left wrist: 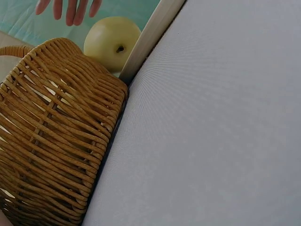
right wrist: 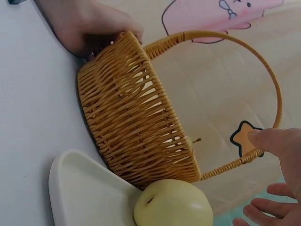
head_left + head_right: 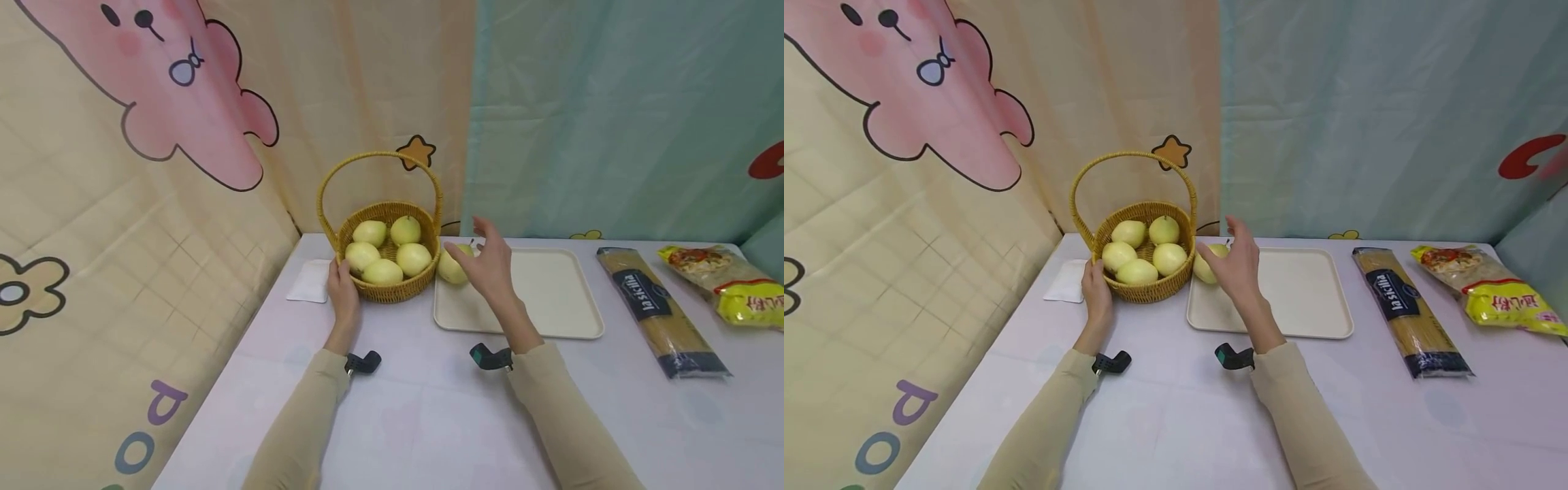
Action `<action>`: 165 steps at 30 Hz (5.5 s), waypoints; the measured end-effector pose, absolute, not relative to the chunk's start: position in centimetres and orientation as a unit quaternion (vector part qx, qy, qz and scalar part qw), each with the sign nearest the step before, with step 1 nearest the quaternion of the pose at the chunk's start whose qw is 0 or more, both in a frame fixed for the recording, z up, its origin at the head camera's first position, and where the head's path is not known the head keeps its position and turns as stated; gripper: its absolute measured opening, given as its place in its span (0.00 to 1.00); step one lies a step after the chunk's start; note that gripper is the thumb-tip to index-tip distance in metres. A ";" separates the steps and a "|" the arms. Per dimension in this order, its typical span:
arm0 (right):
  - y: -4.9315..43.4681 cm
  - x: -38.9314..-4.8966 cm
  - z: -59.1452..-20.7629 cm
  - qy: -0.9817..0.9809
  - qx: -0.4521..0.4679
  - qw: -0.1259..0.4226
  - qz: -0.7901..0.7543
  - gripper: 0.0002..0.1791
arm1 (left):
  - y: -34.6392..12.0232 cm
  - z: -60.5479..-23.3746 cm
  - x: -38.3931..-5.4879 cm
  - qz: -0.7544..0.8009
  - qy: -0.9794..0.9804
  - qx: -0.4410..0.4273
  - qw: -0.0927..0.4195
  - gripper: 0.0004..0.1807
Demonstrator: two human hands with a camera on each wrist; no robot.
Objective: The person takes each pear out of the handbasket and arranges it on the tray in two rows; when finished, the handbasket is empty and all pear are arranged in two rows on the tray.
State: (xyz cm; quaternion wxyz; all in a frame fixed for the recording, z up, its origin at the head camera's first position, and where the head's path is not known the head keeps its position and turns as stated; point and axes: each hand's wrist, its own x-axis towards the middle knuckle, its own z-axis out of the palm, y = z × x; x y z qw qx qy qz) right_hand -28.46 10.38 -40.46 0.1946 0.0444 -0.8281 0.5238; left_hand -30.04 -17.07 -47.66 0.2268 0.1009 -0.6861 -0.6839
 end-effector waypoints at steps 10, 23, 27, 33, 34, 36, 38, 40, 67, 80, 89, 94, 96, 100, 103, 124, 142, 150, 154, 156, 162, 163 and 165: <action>8.5 -27.6 -40.1 -0.827 0.108 0.195 0.516 0.39 | -17.1 -48.0 -30.3 -0.679 -0.691 0.098 0.227 0.29; 5.6 -29.4 -37.8 -0.863 0.202 0.083 0.455 0.39 | -17.3 -47.8 -30.3 -0.669 -0.699 0.100 0.231 0.28; 5.5 -31.0 -36.5 -0.891 0.227 0.000 0.393 0.40 | -17.2 -47.9 -30.3 -0.674 -0.694 0.100 0.231 0.28; 4.7 -32.6 -36.1 -0.905 0.239 -0.066 0.346 0.40 | -17.2 -47.7 -30.2 -0.671 -0.696 0.101 0.236 0.28; 4.5 -32.8 -36.2 -0.906 0.237 -0.072 0.344 0.40 | -17.2 -47.7 -30.2 -0.671 -0.696 0.102 0.235 0.28; 4.2 -33.2 -36.5 -0.912 0.230 -0.081 0.329 0.39 | -17.2 -47.7 -30.1 -0.669 -0.698 0.104 0.233 0.28; 3.7 -33.4 -36.6 -0.922 0.223 -0.083 0.306 0.39 | -17.3 -47.7 -30.1 -0.667 -0.701 0.104 0.231 0.28; 3.2 -33.6 -36.8 -0.933 0.223 -0.079 0.270 0.38 | -17.4 -47.6 -30.1 -0.664 -0.703 0.104 0.233 0.28; 4.6 -30.5 -36.7 -0.912 0.211 0.069 0.345 0.44 | -17.4 -47.7 -30.3 -0.652 -0.710 0.113 0.240 0.27; 9.3 -26.5 -37.3 -0.861 0.177 0.148 0.454 0.43 | -17.2 -48.0 -30.0 -0.665 -0.703 0.105 0.227 0.28; 15.2 -26.0 -39.5 -0.864 0.092 0.186 0.458 0.41 | -17.2 -48.0 -30.1 -0.659 -0.707 0.104 0.234 0.27; 17.1 -26.6 -40.5 -0.873 0.043 0.177 0.452 0.42 | -17.3 -48.3 -30.2 -0.661 -0.704 0.105 0.236 0.27; 17.7 -26.7 -40.8 -0.877 0.024 0.168 0.450 0.42 | -17.2 -48.2 -30.2 -0.664 -0.703 0.103 0.234 0.27; 18.6 -27.0 -41.9 -0.882 -0.016 0.151 0.446 0.43 | -17.2 -48.0 -30.3 -0.665 -0.703 0.100 0.233 0.27; 18.9 -27.5 -43.1 -0.888 -0.040 0.134 0.438 0.43 | -17.2 -47.8 -30.2 -0.667 -0.699 0.102 0.238 0.27; 18.3 -27.9 -43.9 -0.903 -0.018 0.118 0.413 0.43 | -17.4 -48.0 -30.2 -0.680 -0.690 0.097 0.228 0.27; 18.2 -28.4 -44.4 -0.900 -0.003 0.144 0.412 0.40 | -17.3 -47.9 -30.1 -0.675 -0.695 0.101 0.226 0.27; 18.2 -28.1 -44.0 -0.903 -0.030 0.148 0.402 0.43 | -17.3 -47.9 -30.2 -0.679 -0.692 0.095 0.227 0.27; 18.2 -28.1 -43.6 -0.899 -0.029 0.156 0.407 0.42 | -17.3 -47.7 -30.2 -0.682 -0.690 0.098 0.221 0.27; 18.1 -28.1 -43.3 -0.897 -0.030 0.161 0.411 0.42 | -17.3 -47.6 -30.1 -0.683 -0.691 0.098 0.217 0.27; 17.6 -27.9 -42.3 -0.891 -0.022 0.175 0.417 0.40 | -17.3 -47.8 -30.2 -0.675 -0.698 0.096 0.220 0.28; 17.4 -27.8 -42.0 -0.890 -0.017 0.178 0.420 0.40 | -17.3 -47.8 -30.2 -0.675 -0.697 0.096 0.222 0.28; 17.0 -27.5 -41.6 -0.885 -0.007 0.185 0.427 0.39 | -17.2 -47.8 -30.2 -0.673 -0.697 0.097 0.226 0.28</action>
